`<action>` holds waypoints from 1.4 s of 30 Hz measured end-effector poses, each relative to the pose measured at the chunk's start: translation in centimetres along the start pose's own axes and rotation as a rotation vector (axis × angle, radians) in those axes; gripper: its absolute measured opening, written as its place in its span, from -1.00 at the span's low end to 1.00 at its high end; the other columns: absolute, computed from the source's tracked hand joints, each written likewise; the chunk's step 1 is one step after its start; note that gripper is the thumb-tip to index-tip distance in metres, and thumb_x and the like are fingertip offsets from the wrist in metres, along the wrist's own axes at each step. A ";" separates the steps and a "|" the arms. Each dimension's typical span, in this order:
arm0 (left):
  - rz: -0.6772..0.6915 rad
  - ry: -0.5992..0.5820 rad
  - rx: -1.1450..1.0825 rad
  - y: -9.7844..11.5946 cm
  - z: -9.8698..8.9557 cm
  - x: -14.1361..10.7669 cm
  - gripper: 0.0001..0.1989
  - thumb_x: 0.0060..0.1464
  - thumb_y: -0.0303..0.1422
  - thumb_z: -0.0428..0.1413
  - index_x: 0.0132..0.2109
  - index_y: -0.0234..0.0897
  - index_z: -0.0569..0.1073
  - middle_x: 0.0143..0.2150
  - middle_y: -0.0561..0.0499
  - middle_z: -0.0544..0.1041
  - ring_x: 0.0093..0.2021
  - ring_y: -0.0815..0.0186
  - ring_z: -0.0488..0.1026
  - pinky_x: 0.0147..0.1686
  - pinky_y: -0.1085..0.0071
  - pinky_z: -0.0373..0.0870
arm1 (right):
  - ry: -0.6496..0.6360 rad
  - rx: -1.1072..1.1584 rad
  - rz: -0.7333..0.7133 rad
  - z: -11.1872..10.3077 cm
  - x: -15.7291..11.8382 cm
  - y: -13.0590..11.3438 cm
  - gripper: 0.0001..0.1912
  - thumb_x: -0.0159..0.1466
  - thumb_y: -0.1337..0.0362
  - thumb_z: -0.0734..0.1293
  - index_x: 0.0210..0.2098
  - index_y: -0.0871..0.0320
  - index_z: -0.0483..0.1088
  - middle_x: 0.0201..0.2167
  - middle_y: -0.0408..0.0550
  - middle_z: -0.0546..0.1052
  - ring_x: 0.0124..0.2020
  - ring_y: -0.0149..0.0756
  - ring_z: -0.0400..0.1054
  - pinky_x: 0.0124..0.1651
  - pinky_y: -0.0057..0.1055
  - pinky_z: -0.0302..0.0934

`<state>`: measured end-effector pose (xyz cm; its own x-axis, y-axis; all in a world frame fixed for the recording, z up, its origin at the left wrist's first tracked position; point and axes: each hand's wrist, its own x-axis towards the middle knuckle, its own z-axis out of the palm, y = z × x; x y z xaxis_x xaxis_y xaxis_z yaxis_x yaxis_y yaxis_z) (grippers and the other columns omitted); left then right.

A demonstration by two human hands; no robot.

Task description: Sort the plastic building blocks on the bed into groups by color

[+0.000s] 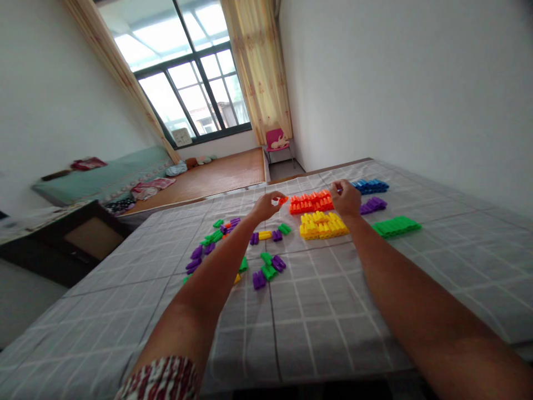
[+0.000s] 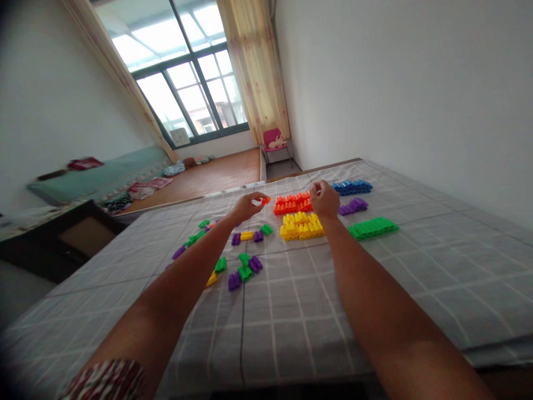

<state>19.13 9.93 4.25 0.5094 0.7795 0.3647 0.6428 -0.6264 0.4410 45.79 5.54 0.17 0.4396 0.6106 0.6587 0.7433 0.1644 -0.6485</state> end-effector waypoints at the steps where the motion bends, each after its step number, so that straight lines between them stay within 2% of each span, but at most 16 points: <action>1: 0.011 0.015 0.037 0.4 0.4 0.6 -0.69 -0.02 -0.54 0.09 -0.10 -0.23 0.51 -0.10 -0.01 0.58 -0.12 0.28 0.50 -0.11 0.33 0.46 | 0.019 0.007 -0.001 0.0 0.1 0.1 -0.75 0.25 0.17 0.18 -0.32 0.17 0.42 -0.38 0.03 0.55 -0.45 -0.24 0.36 -0.26 -0.35 0.19; 5: 0.117 0.061 0.089 2.0 2.3 3.0 -0.67 0.03 -0.54 0.07 -0.05 -0.23 0.50 -0.08 -0.02 0.57 -0.14 0.31 0.48 -0.05 0.32 0.43 | 0.050 0.025 0.013 0.0 0.4 0.4 -0.76 0.25 0.18 0.18 -0.33 0.16 0.42 -0.38 0.02 0.56 -0.46 -0.26 0.36 -0.28 -0.35 0.19; 8: 0.202 0.012 0.158 2.8 3.8 4.7 -0.56 0.01 -0.61 0.03 0.02 -0.20 0.48 -0.03 -0.04 0.53 -0.07 0.30 0.45 -0.01 0.33 0.40 | 0.061 0.040 0.030 0.0 0.6 0.6 -0.75 0.25 0.17 0.18 -0.32 0.16 0.42 -0.38 0.02 0.56 -0.45 -0.24 0.38 -0.28 -0.35 0.20; 13: 0.225 -0.078 0.289 3.6 5.4 6.9 -0.51 0.03 -0.65 -0.03 0.05 -0.16 0.48 -0.01 -0.04 0.51 -0.02 0.28 0.42 -0.05 0.37 0.39 | 0.065 0.055 0.040 0.0 0.8 0.7 -0.75 0.25 0.17 0.18 -0.32 0.16 0.43 -0.38 0.02 0.56 -0.43 -0.23 0.39 -0.27 -0.34 0.21; 16: 0.254 -0.109 0.345 3.4 5.7 7.7 -0.51 0.06 -0.65 -0.05 0.06 -0.15 0.48 0.00 -0.05 0.50 0.01 0.28 0.40 -0.04 0.37 0.38 | 0.061 0.063 0.039 0.1 0.8 0.5 -0.76 0.25 0.17 0.19 -0.33 0.15 0.43 -0.39 0.01 0.56 -0.43 -0.24 0.39 -0.26 -0.35 0.22; 21: 0.411 -0.211 0.404 2.3 6.5 8.5 -0.51 0.06 -0.63 -0.04 0.08 -0.16 0.46 -0.03 -0.04 0.54 0.03 0.25 0.38 0.00 0.32 0.37 | 0.034 0.056 0.029 0.3 0.7 0.3 -0.77 0.25 0.18 0.19 -0.35 0.14 0.42 -0.40 0.00 0.55 -0.43 -0.23 0.39 -0.24 -0.34 0.22; 24: 0.450 -0.200 0.370 1.7 7.0 8.5 -0.47 0.02 -0.66 -0.06 0.08 -0.19 0.47 -0.02 -0.06 0.54 0.04 0.27 0.38 0.00 0.32 0.38 | 0.017 0.054 0.019 0.4 0.7 0.2 -0.77 0.25 0.18 0.18 -0.33 0.14 0.42 -0.39 0.01 0.56 -0.43 -0.24 0.39 -0.26 -0.34 0.22; 27: 0.482 -0.151 0.307 1.2 6.3 7.7 -0.42 -0.02 -0.69 -0.10 0.09 -0.20 0.46 0.06 -0.03 0.51 0.10 0.29 0.35 0.08 0.31 0.35 | 0.020 0.057 0.022 0.5 0.7 0.3 -0.77 0.25 0.18 0.18 -0.32 0.15 0.42 -0.37 0.02 0.56 -0.44 -0.24 0.38 -0.29 -0.35 0.22; 29: 0.441 -0.060 0.273 0.3 4.7 6.8 -0.40 -0.03 -0.70 -0.14 0.09 -0.21 0.46 0.12 0.00 0.47 0.14 0.31 0.32 0.15 0.29 0.29 | 0.005 0.058 0.020 0.7 0.6 0.4 -0.77 0.24 0.19 0.18 -0.33 0.15 0.42 -0.38 0.03 0.56 -0.44 -0.24 0.39 -0.30 -0.35 0.22; 32: 0.221 0.086 0.269 -2.2 0.9 4.6 -0.47 0.01 -0.66 -0.12 0.07 -0.23 0.46 0.11 -0.02 0.48 0.12 0.31 0.36 0.18 0.26 0.27 | -0.054 0.074 -0.003 1.1 0.3 0.8 -0.78 0.21 0.23 0.19 -0.29 0.17 0.43 -0.35 0.05 0.57 -0.43 -0.22 0.39 -0.29 -0.34 0.24; 34: 0.012 0.091 0.317 -4.2 -1.9 2.6 -0.55 0.07 -0.59 -0.09 0.04 -0.24 0.48 0.05 -0.04 0.52 0.05 0.28 0.42 0.14 0.26 0.30 | -0.059 0.075 -0.032 1.4 0.2 1.0 -0.76 0.20 0.27 0.19 -0.22 0.19 0.43 -0.30 0.07 0.56 -0.43 -0.23 0.38 -0.28 -0.32 0.24; 36: -0.184 -0.008 0.382 -5.9 -3.9 0.3 -0.62 0.12 -0.51 -0.05 0.03 -0.24 0.50 0.01 -0.04 0.55 -0.01 0.27 0.45 0.08 0.31 0.33 | -0.029 0.068 -0.062 1.6 0.1 1.1 -0.73 0.20 0.29 0.17 -0.17 0.21 0.42 -0.25 0.09 0.56 -0.44 -0.24 0.37 -0.26 -0.30 0.25; 39: -0.333 -0.182 0.433 -7.2 -4.6 -2.7 -0.70 0.15 -0.39 0.01 -0.01 -0.25 0.52 -0.05 -0.05 0.58 -0.11 0.26 0.49 -0.06 0.39 0.37 | -0.006 0.068 -0.103 1.7 -0.1 1.1 -0.72 0.21 0.30 0.17 -0.15 0.21 0.41 -0.22 0.09 0.55 -0.44 -0.26 0.36 -0.24 -0.30 0.26; 42: -0.377 -0.215 0.446 -7.2 -3.2 -4.0 -0.72 0.13 -0.24 0.07 -0.10 -0.25 0.55 -0.13 -0.09 0.60 -0.16 0.21 0.50 -0.16 0.36 0.39 | -0.010 0.065 -0.148 1.5 -0.2 1.0 -0.73 0.20 0.31 0.17 -0.16 0.20 0.41 -0.24 0.06 0.55 -0.45 -0.27 0.36 -0.25 -0.31 0.26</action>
<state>10.61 11.30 2.24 0.2749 0.9598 0.0569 0.9543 -0.2796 0.1053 45.68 6.73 -1.15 0.3219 0.5838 0.7453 0.7652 0.3031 -0.5679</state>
